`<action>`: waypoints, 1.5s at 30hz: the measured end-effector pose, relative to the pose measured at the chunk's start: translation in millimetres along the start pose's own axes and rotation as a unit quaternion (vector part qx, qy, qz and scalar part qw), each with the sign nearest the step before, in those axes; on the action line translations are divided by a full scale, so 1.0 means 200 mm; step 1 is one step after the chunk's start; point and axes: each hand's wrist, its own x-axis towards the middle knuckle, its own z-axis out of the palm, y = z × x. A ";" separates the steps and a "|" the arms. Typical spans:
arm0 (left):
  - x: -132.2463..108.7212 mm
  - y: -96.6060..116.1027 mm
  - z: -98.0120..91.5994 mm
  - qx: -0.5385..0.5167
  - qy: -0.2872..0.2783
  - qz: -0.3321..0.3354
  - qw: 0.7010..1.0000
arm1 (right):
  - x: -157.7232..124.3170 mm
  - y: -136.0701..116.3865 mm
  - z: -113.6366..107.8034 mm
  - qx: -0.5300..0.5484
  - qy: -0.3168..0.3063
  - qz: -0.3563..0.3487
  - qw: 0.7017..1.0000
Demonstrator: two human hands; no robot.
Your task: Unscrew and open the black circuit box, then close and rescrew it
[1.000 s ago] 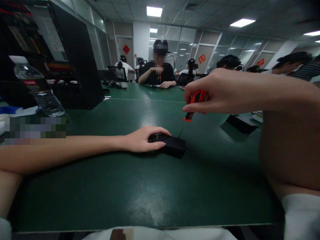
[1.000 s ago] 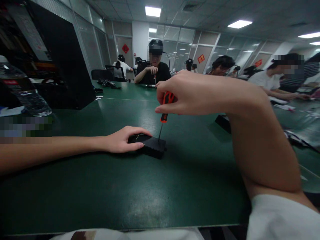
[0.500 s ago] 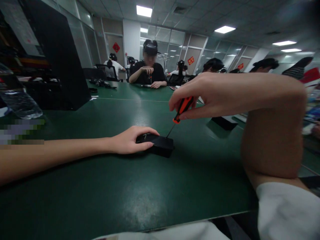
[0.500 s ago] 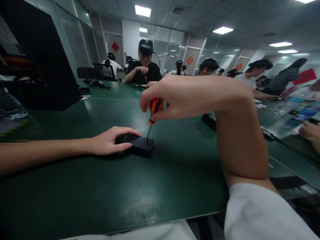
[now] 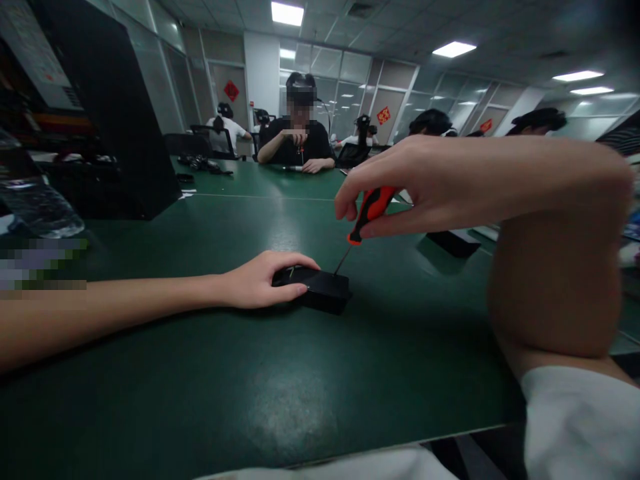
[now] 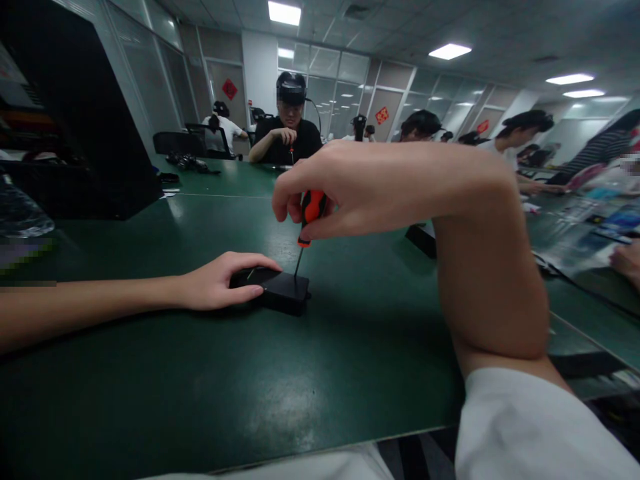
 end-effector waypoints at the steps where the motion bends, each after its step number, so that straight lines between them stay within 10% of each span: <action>1: 0.00 0.00 0.00 -0.001 0.001 0.000 1.000 | 0.01 0.00 0.00 0.000 0.006 0.000 1.000; 33: 0.00 0.01 0.00 -0.002 -0.003 0.007 1.000 | 0.09 -0.15 0.03 0.088 0.036 -0.051 0.994; 40: -0.03 0.02 0.01 0.004 0.071 0.134 0.988 | 0.09 -0.14 0.05 0.074 0.058 -0.089 0.992; 45: -0.03 0.04 0.02 0.003 0.104 0.100 0.990 | 0.08 -0.14 0.04 0.052 0.066 -0.096 0.992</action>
